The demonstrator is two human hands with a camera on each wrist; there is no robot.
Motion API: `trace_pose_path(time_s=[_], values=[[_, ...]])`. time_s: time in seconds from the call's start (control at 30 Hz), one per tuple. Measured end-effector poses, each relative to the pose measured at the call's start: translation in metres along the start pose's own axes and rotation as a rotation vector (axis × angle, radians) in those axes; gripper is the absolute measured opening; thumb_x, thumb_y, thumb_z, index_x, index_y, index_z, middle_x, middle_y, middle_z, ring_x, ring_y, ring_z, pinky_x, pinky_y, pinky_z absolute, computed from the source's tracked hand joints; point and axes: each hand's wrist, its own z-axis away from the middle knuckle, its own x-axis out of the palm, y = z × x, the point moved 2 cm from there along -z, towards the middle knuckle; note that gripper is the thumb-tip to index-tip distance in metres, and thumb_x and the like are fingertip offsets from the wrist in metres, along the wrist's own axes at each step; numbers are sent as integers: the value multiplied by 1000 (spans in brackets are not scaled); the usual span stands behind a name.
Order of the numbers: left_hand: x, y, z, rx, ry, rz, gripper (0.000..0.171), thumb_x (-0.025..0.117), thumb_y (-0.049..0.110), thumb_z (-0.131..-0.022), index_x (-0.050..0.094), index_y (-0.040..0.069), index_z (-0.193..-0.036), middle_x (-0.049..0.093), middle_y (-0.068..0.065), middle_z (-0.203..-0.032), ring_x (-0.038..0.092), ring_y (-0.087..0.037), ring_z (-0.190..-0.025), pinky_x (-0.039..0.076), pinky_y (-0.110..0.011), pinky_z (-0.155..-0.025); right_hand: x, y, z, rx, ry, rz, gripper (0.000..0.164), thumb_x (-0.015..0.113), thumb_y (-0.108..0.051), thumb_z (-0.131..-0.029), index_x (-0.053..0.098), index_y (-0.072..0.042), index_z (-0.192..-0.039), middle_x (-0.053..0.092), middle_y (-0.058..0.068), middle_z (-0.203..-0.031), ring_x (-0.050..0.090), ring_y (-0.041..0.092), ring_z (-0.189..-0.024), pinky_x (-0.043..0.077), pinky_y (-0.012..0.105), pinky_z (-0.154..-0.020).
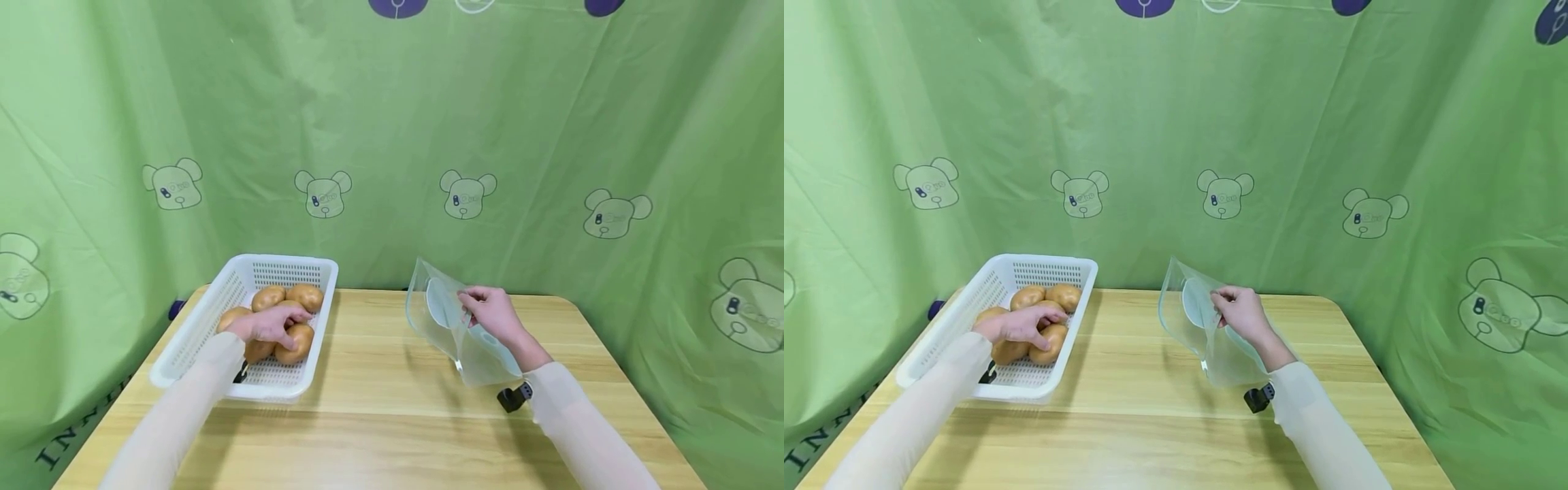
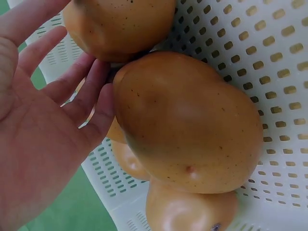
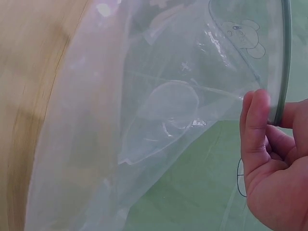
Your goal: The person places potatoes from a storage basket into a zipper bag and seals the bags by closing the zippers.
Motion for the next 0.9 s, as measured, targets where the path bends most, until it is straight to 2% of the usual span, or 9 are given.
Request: trace_pose_path(time_s=[0.13, 0.27, 0.37, 0.5, 0.67, 0.9], values=[[-1, 1, 1, 16, -16, -85, 65, 79, 13, -71, 49, -9, -124, 52, -20, -124, 46, -38, -115, 35, -52, -100, 0, 0, -1, 1, 8, -3, 25, 57, -16, -94, 67, 3, -107, 61, 12, -75, 60, 16, -57, 54, 30, -54], [-2, 1, 4, -42, -79, -156, 69, 79, 18, -73, 47, -7, -129, 49, -17, -127, 44, -33, -118, 34, -48, -102, 0, 1, -3, 0, 6, 4, 25, 57, -16, -95, 67, 3, -106, 61, 11, -75, 60, 15, -57, 55, 33, -55], [-1, 1, 6, -117, -123, -144, 72, 77, 21, -76, 43, -5, -135, 46, -14, -131, 42, -30, -121, 32, -48, -104, 1, 2, -3, 0, 2, 0, 26, 57, -16, -95, 67, 4, -108, 61, 12, -75, 60, 15, -57, 55, 33, -55], [0, 0, 7, -176, -129, -111, 72, 75, 23, -79, 41, 0, -137, 45, -11, -134, 40, -26, -122, 29, -45, -106, 1, 1, -2, 17, 4, -11, 27, 57, -16, -94, 66, 4, -110, 61, 13, -77, 60, 16, -58, 54, 31, -54], [2, -3, 5, -197, -130, -117, 72, 74, 27, -80, 39, 3, -139, 44, -9, -135, 39, -23, -122, 29, -44, -106, 0, 1, 1, 26, 2, -8, 26, 57, -16, -95, 66, 2, -110, 61, 13, -78, 61, 17, -59, 55, 37, -57], [4, -5, 0, -206, -127, -115, 75, 75, 25, -78, 38, 0, -138, 46, -15, -134, 40, -28, -123, 29, -47, -106, 0, 5, -2, 14, -4, -13, 26, 57, -17, -95, 67, 3, -108, 62, 15, -78, 61, 17, -59, 55, 34, -56]])
